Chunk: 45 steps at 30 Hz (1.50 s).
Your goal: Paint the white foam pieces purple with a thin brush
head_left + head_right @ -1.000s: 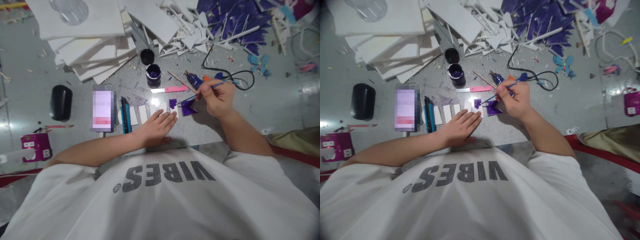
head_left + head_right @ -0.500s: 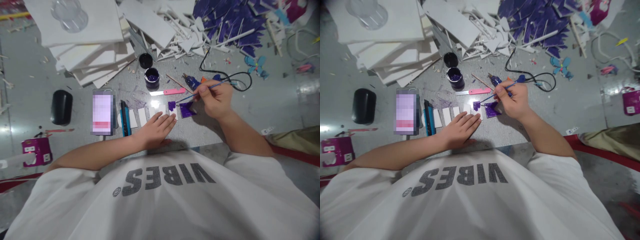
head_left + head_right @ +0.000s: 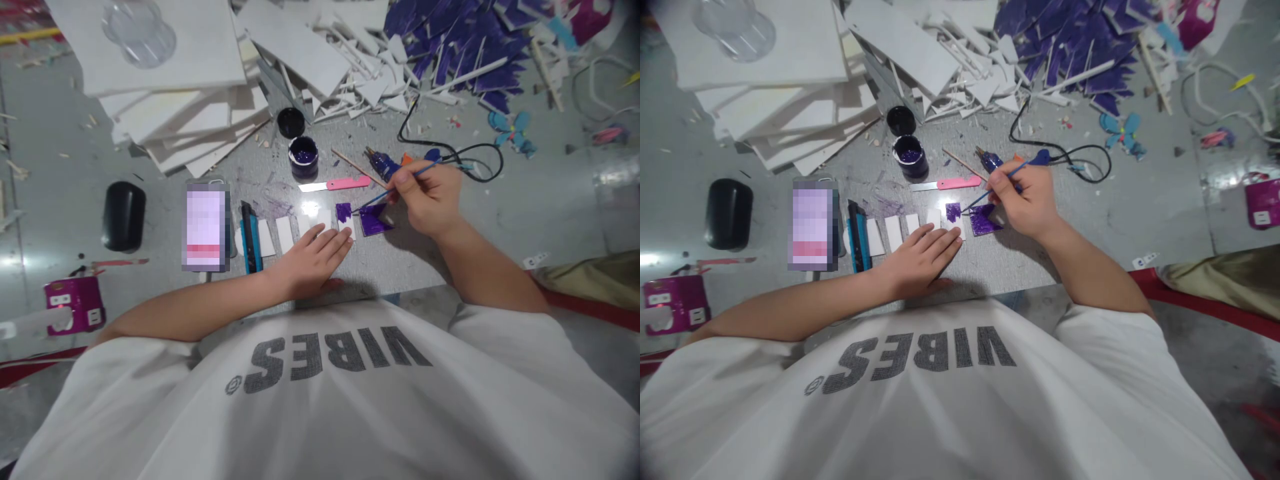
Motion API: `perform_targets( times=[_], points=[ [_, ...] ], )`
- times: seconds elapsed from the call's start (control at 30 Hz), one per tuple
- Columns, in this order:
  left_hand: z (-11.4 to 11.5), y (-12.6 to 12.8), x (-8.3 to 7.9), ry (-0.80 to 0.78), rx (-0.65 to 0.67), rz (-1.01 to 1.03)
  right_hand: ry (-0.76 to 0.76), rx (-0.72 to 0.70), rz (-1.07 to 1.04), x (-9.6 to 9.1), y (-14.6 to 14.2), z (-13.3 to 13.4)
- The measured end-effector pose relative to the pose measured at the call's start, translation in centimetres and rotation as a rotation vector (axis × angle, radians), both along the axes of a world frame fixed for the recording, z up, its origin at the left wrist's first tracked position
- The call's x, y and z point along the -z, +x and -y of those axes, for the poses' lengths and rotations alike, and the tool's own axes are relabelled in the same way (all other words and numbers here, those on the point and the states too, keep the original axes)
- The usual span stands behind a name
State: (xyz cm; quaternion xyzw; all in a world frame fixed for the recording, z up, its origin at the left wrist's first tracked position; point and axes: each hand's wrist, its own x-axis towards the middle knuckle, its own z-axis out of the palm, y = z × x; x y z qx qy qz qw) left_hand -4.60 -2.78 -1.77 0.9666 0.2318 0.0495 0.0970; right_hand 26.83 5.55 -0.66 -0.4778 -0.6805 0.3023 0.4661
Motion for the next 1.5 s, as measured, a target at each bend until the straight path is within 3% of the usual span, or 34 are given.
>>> perform_targets(
  times=[0.33, 0.57, 0.77, 1.0, 1.27, 1.5],
  points=[
    [0.02, 0.08, -0.17, 0.005, -0.001, -0.02, 0.021, 0.05, -0.036, -0.13, -0.38, 0.05],
    [-0.09, 0.06, -0.12, -0.012, 0.004, -0.019, -0.035, -0.032, -0.039, -0.45, -0.24, 0.25],
    [-0.07, 0.14, -0.04, -0.035, -0.009, -0.023, -0.013, 0.052, -0.095, 0.19, -0.32, -0.04],
    [-0.02, 0.05, 0.16, -0.037, -0.016, -0.01, -0.049, -0.001, -0.056, 0.22, 0.01, -0.23],
    [-0.09, 0.06, -0.14, -0.013, 0.003, -0.016, -0.032, 0.075, -0.125, 0.27, -0.34, -0.12],
    [-0.05, 0.14, -0.36, -0.021, 0.007, -0.024, -0.047, 0.057, -0.058, -0.29, -0.34, -0.08]
  ],
)
